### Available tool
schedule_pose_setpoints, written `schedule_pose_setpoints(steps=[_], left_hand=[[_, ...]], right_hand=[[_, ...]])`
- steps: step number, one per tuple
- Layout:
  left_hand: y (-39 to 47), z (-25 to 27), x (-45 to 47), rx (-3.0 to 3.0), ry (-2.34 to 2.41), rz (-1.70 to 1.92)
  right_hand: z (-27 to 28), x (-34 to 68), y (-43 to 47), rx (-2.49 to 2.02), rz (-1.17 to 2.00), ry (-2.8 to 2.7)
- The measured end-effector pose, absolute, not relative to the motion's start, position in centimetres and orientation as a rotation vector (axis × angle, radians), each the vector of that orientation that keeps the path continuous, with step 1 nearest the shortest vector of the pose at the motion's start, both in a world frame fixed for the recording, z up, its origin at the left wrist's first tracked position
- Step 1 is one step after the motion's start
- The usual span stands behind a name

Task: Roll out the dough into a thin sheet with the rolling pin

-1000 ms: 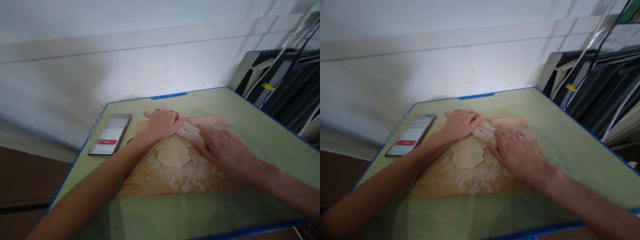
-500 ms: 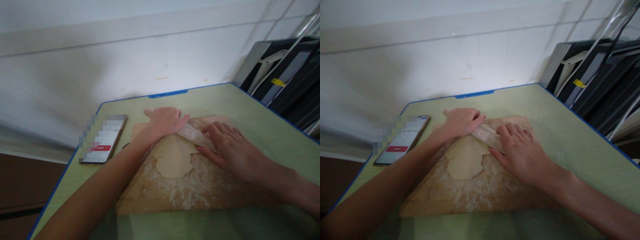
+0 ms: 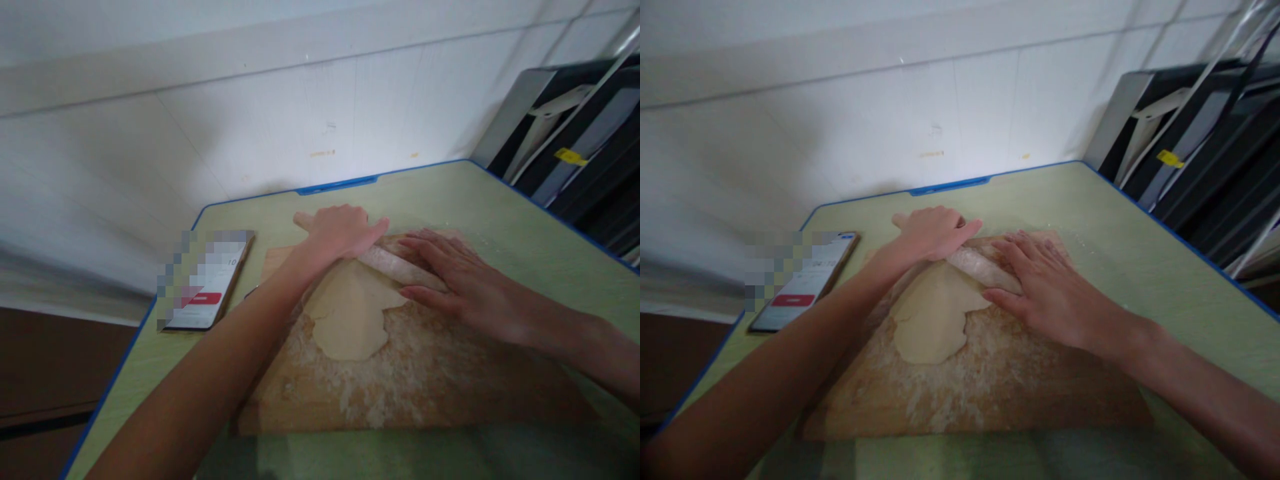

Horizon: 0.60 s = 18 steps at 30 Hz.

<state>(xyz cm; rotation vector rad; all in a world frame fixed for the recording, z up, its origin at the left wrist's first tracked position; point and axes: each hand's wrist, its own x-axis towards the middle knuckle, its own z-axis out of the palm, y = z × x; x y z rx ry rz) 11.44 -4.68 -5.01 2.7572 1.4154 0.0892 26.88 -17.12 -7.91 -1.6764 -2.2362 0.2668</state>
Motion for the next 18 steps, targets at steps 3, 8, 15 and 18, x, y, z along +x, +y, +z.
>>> schedule_pose_setpoints(steps=[3,8,15,18], left_hand=[[-4.5,-5.0,11.8,2.727,1.421,0.070],[-4.3,-4.9,12.1,2.726,1.373,0.064],[-4.1,-4.8,12.5,2.714,1.362,0.059],[-4.0,-4.8,12.7,2.700,1.375,0.069]], right_hand=[[-8.1,27.1,-16.9,-1.676,0.274,-2.245],[-8.3,27.5,-16.6,-1.709,0.309,-2.216],[-8.0,27.8,-16.0,-1.712,0.381,-2.225],[-7.9,27.9,-15.8,-1.687,0.394,-2.229]])
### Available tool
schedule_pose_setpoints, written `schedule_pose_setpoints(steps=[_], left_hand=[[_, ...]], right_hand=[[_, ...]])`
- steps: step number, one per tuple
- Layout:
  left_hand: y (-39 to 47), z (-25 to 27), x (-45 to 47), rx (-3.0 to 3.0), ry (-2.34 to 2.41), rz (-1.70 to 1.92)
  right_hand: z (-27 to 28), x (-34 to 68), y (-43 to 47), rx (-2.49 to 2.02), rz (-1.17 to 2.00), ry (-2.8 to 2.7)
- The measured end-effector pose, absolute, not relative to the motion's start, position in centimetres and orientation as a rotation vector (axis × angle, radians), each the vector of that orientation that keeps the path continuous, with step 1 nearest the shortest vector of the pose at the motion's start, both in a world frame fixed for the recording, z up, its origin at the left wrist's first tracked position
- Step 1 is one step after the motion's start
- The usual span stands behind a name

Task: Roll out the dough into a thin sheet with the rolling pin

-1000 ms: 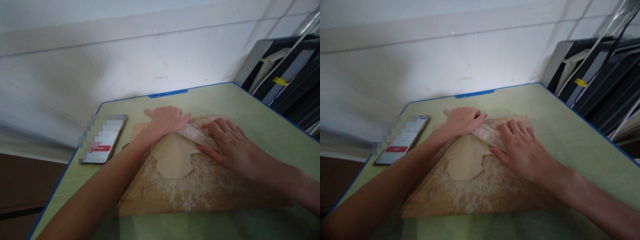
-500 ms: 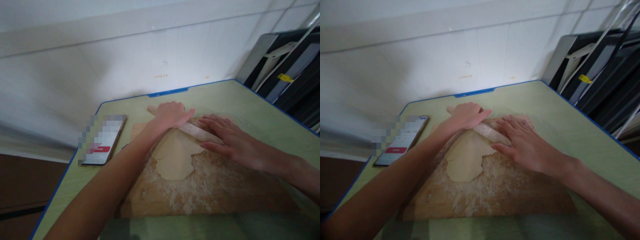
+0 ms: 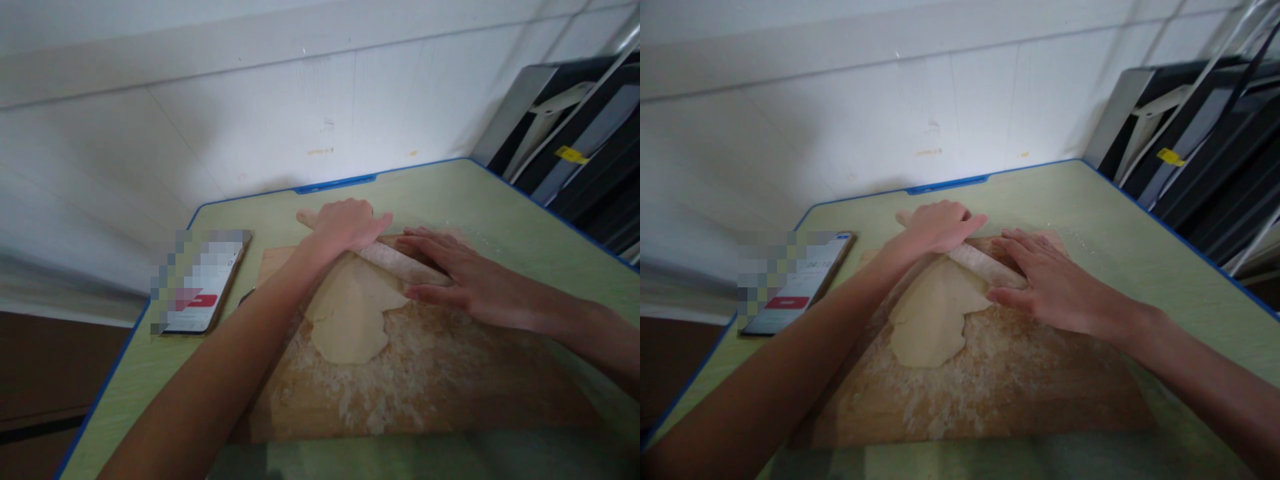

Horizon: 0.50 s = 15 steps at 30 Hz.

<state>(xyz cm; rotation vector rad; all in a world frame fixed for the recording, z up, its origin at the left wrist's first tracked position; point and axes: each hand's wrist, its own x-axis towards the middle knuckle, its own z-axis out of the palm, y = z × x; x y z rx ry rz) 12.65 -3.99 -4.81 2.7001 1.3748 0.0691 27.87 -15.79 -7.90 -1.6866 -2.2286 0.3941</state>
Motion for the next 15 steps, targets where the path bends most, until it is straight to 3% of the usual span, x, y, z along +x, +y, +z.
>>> schedule_pose_setpoints(steps=[15], left_hand=[[-3.39,-4.98,13.21,2.638,1.390,0.103]], right_hand=[[-7.41,28.22,-14.98,-1.631,0.528,-2.185]])
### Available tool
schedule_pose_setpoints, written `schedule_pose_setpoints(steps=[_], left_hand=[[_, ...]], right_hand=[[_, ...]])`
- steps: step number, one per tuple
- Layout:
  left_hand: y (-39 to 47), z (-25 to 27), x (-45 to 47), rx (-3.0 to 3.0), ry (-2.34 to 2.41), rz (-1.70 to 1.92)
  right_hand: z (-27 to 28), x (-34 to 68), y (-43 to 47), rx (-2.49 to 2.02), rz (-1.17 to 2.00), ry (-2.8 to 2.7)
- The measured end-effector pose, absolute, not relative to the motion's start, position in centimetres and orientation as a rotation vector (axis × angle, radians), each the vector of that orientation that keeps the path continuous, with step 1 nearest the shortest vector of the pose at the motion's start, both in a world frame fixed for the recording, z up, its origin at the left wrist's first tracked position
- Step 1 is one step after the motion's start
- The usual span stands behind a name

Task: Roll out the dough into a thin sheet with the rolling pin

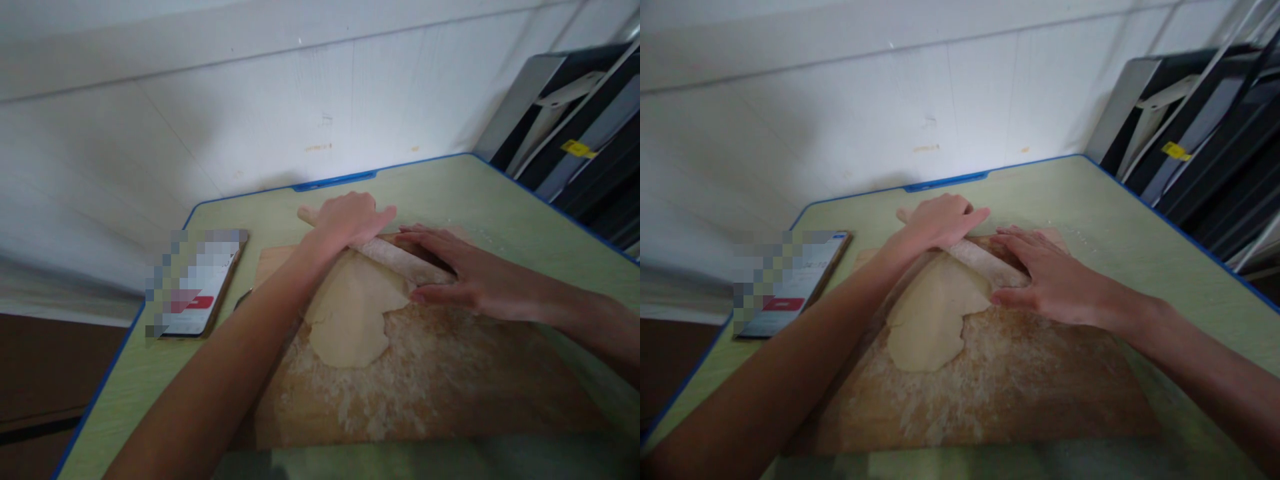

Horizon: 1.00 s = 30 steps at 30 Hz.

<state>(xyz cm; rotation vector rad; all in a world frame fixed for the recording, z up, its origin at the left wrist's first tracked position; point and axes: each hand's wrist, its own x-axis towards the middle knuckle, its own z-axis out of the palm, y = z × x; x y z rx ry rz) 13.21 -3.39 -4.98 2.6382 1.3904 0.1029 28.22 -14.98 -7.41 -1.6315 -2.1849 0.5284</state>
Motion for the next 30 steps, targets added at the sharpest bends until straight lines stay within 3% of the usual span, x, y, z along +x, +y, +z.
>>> schedule_pose_setpoints(steps=[30], left_hand=[[-1.5,-6.4,14.5,2.586,1.314,0.435]], right_hand=[[-6.8,28.4,-14.2,-1.705,0.621,-2.154]])
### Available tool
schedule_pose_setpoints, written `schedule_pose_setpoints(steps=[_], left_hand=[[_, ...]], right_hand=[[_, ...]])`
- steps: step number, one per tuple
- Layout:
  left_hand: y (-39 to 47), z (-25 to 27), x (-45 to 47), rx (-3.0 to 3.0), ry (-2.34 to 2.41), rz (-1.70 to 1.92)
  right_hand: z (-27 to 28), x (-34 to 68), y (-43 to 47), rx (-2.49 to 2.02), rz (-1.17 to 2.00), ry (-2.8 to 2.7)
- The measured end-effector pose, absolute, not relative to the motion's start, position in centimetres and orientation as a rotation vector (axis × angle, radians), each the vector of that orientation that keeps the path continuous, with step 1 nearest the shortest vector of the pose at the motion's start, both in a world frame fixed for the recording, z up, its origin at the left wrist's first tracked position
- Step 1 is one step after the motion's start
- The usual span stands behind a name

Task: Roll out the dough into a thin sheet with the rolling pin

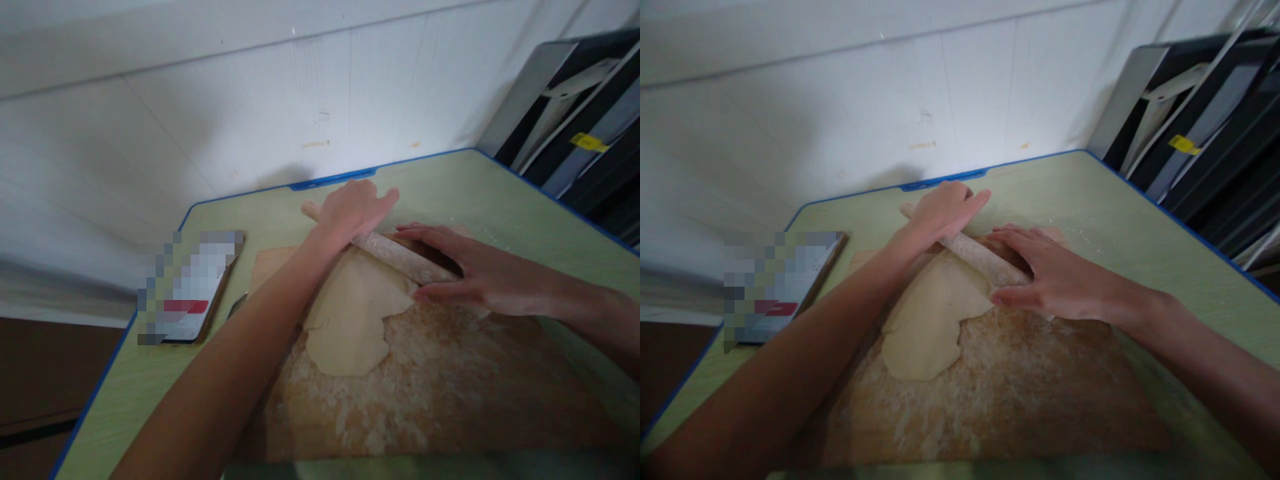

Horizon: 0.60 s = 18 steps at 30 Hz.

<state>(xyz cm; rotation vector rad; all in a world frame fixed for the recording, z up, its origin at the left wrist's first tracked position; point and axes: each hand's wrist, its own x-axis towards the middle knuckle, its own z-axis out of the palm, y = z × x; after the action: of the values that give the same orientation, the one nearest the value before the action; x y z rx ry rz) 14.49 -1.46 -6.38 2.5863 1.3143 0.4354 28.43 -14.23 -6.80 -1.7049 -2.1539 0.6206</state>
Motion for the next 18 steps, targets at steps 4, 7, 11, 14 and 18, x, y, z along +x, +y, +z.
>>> schedule_pose_setpoints(steps=[4,7,11,14,18], left_hand=[[-1.37,-6.31,14.73,2.567,1.324,0.437],[-1.38,-6.13,14.92,2.554,1.333,0.425],[-1.34,-6.05,15.10,2.544,1.318,0.434],[-1.26,-6.08,15.23,2.541,1.301,0.439],[-0.99,-6.23,15.48,2.530,1.305,0.443]], right_hand=[[-6.72,28.43,-14.23,-1.697,0.666,-2.140],[-6.63,28.39,-14.17,-1.697,0.669,-2.134],[-6.50,28.35,-14.08,-1.699,0.666,-2.138],[-6.43,28.39,-14.09,-1.692,0.632,-2.143],[-6.39,28.52,-14.16,-1.660,0.629,-2.151]])
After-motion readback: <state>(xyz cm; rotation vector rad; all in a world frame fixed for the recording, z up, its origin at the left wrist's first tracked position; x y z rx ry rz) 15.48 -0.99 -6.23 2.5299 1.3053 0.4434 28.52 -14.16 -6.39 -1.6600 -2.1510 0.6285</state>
